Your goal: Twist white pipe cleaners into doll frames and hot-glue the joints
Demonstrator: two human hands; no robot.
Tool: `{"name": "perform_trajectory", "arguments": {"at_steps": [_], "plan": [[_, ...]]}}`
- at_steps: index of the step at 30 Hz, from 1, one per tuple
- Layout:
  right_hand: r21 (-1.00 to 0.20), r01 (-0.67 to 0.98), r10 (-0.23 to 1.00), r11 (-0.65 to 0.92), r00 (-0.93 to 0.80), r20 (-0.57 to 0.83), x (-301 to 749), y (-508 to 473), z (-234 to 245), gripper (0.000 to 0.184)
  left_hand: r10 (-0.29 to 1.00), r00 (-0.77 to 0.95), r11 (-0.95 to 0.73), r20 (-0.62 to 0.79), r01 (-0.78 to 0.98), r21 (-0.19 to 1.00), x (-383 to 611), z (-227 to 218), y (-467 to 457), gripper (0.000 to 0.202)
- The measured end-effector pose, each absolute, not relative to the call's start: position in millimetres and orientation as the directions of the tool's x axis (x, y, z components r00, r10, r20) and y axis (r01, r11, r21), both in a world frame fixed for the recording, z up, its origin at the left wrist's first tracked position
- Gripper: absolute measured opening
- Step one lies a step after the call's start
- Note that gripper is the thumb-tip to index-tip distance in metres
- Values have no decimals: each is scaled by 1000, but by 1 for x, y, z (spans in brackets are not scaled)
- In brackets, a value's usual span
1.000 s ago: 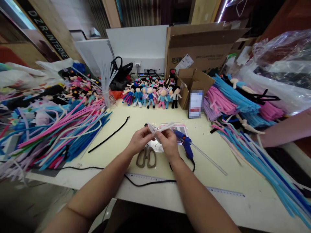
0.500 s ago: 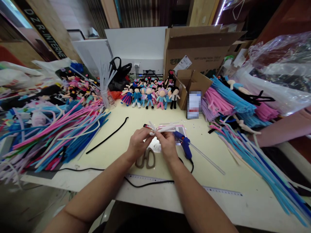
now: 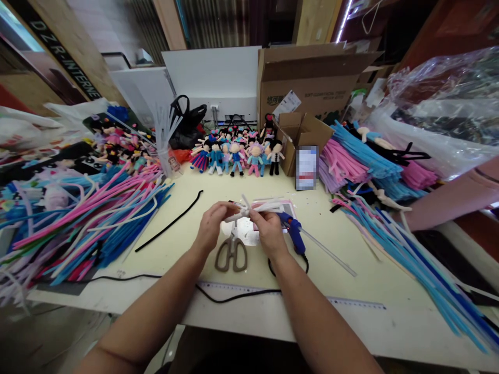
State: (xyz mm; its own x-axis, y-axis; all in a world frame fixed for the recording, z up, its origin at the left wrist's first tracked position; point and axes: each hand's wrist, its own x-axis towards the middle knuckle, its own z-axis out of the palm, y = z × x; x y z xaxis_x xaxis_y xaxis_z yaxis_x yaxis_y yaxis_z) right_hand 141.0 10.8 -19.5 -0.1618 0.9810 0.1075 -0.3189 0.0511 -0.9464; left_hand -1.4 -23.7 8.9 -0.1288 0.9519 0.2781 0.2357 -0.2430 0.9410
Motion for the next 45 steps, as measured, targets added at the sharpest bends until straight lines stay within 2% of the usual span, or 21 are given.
{"name": "perform_trajectory", "arguments": {"at_steps": [2,4,5,7,11,17,22,27,35,39,45], "plan": [[-951,-301,979,76,-159,128,142,10,-16,25,991,-129,-22,33,79,997,-4,8,-19,49],[-959,-266,970,97,-189,151,143,8,-12,22,981,-24,191,-191,-30,981,-2,6,-16,57],[-962,-252,963,108,-212,164,142,8,-10,20,963,40,270,-267,-82,959,-1,4,-15,56],[-961,-241,954,131,-232,189,142,6,-8,18,936,127,348,-329,-187,919,4,2,-15,48],[-967,-218,970,132,-174,172,142,6,-7,18,947,153,316,-281,-303,899,10,0,-17,34],[-975,-192,973,114,-177,148,143,3,-3,19,959,135,285,-251,-418,863,10,0,-18,27],[-966,-251,985,67,-141,105,140,3,-7,21,954,151,300,-259,-499,813,13,3,-18,30],[-957,-287,986,34,-149,80,139,1,-9,25,971,108,238,-212,-472,849,15,1,-19,29],[-944,-330,986,16,-151,69,137,2,-12,24,999,-10,28,-32,-309,951,12,-9,-16,23],[-922,-386,984,-2,-165,67,136,4,-15,23,999,-38,-22,12,-263,964,14,-7,-17,23],[-925,-380,984,9,-160,75,136,6,-17,23,998,-46,-60,50,-265,962,15,-4,-19,24]]}}
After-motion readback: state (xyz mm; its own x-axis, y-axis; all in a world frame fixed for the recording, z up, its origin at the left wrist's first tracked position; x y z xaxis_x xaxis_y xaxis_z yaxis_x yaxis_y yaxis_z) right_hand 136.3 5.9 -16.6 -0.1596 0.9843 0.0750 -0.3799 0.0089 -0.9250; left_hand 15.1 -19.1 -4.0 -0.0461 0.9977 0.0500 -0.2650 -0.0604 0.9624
